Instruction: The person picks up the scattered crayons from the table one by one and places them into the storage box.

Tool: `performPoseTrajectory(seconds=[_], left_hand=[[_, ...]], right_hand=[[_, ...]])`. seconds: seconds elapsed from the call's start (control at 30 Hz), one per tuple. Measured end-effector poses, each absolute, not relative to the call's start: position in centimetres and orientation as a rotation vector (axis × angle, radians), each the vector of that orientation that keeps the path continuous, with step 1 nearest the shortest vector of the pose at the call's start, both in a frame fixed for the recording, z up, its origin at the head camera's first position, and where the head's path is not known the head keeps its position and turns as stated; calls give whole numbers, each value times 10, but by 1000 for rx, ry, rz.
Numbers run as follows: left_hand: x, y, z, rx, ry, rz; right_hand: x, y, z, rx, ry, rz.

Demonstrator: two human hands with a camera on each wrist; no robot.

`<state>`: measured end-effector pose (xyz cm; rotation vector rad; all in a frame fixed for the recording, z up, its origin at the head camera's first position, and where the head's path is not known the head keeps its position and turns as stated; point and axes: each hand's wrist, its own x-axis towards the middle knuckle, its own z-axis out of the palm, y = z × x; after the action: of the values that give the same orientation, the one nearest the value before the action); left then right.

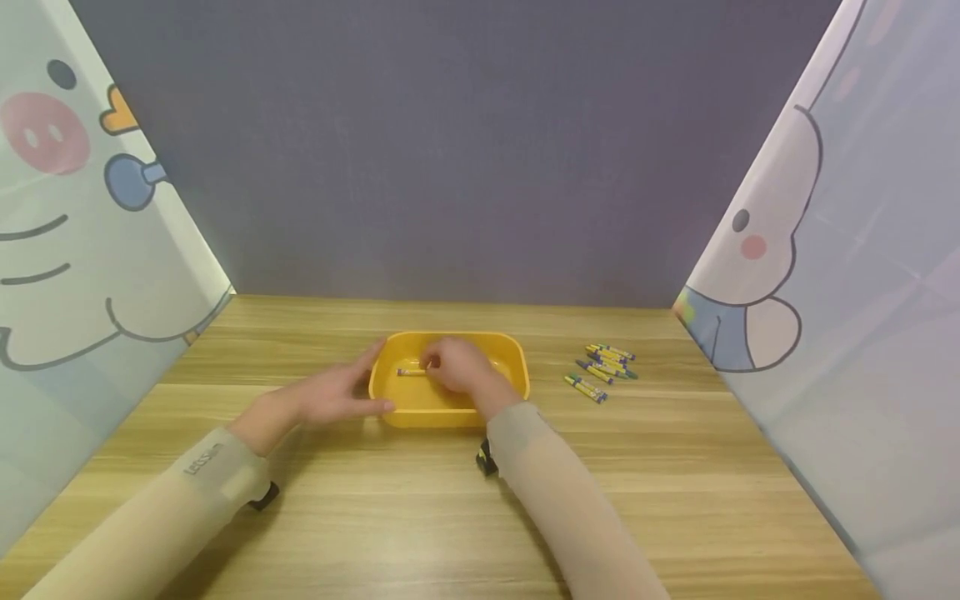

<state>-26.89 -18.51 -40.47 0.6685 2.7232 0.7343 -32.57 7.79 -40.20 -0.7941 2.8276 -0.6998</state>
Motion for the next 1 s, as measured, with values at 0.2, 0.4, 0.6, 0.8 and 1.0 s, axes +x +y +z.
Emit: performPoseTrajectory(seconds=[0.2,0.4,0.6,0.8,1.0], left_hand=[[-269,-185,-404,663,2731,716],[-268,-186,-404,668,2729,723],[-269,-187,-403,692,2714,746],[-268,-186,-402,698,2708,749],[-268,-185,-401,686,2714,728]], right_hand=[[-327,77,-404,-819,2845,-608],[-327,74,-404,-910,2922,-492],[-328,73,-406,-962,2964,-438],[-326,74,-405,-979,2978,-444],[-324,75,-405,-957,2992,-449]])
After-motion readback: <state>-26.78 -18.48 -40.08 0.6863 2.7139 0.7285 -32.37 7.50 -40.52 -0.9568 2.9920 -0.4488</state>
